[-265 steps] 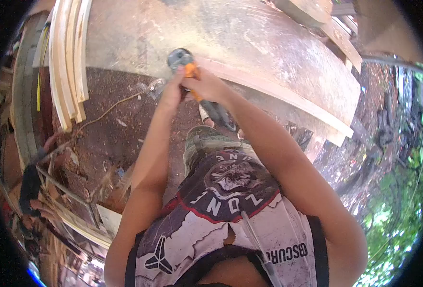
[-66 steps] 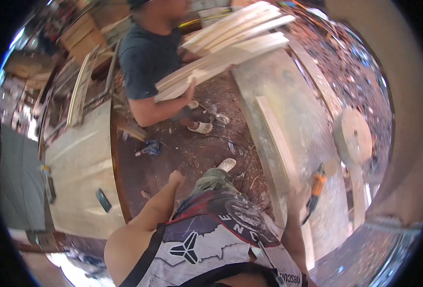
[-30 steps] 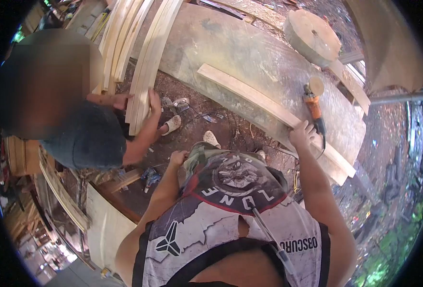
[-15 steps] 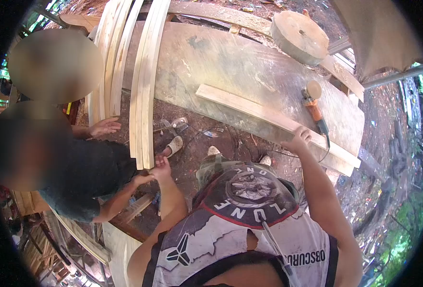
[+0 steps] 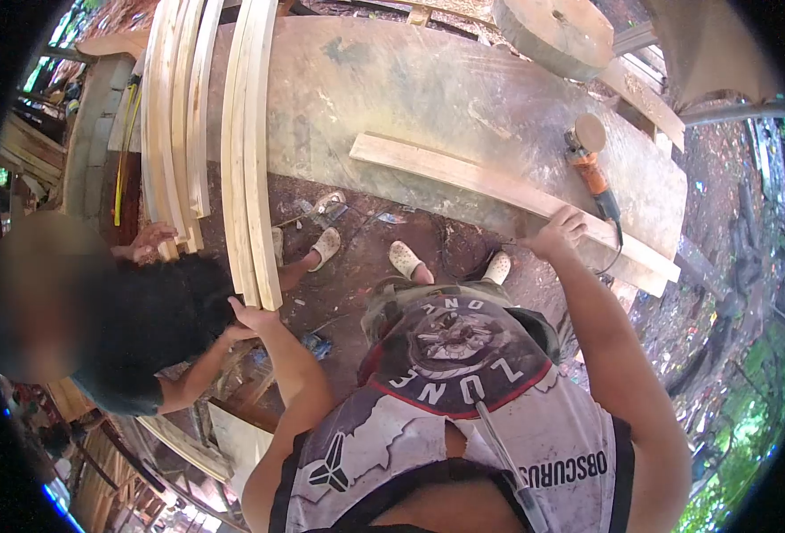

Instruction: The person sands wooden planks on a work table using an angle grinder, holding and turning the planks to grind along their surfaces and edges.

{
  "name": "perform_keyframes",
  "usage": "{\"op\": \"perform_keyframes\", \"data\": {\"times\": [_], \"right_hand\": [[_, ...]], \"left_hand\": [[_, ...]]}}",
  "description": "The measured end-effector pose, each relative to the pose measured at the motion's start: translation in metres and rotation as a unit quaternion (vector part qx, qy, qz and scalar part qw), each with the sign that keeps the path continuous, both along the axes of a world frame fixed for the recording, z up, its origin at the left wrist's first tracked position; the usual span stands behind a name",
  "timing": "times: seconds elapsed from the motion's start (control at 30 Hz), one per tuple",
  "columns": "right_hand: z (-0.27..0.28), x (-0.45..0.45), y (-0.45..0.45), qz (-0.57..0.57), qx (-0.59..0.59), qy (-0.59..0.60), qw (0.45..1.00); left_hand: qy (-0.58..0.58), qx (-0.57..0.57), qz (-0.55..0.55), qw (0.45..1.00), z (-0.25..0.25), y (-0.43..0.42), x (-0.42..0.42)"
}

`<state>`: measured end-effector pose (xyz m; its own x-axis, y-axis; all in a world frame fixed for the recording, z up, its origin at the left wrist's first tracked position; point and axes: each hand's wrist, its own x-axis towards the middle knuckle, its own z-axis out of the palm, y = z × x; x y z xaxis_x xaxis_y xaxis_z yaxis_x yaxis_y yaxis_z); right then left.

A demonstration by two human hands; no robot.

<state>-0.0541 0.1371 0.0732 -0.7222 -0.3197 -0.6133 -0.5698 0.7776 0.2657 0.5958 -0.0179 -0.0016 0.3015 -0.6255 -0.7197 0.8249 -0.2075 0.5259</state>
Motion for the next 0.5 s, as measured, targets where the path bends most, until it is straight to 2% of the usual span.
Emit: {"op": "perform_keyframes", "data": {"times": [0.07, 0.13, 0.2, 0.4, 0.43, 0.47, 0.5], "right_hand": [[0.000, 0.000, -0.001, 0.000, 0.012, -0.005, 1.000], [0.004, 0.002, -0.003, 0.007, 0.014, -0.001, 1.000], [0.001, 0.001, -0.005, 0.022, 0.027, -0.008, 0.999], [-0.008, -0.003, 0.000, 0.009, 0.026, -0.002, 1.000], [-0.012, -0.006, 0.002, -0.004, 0.019, -0.007, 1.000], [-0.016, -0.008, 0.005, -0.019, 0.012, -0.014, 1.000], [-0.012, -0.008, 0.004, -0.025, 0.005, -0.019, 0.999]], "left_hand": [[-0.066, -0.004, -0.026, 0.997, 0.002, -0.009, -0.001], [-0.059, -0.009, -0.017, 0.998, 0.000, -0.018, -0.003], [-0.095, -0.022, 0.050, 0.994, 0.000, -0.032, -0.021], [-0.050, -0.088, 0.064, 0.993, -0.003, -0.048, -0.007], [-0.198, 0.059, 0.022, 0.978, 0.010, -0.051, -0.009], [-0.336, 0.204, -0.021, 0.919, 0.024, -0.058, -0.010], [-0.335, 0.194, -0.014, 0.922, 0.037, -0.068, -0.012]]}}
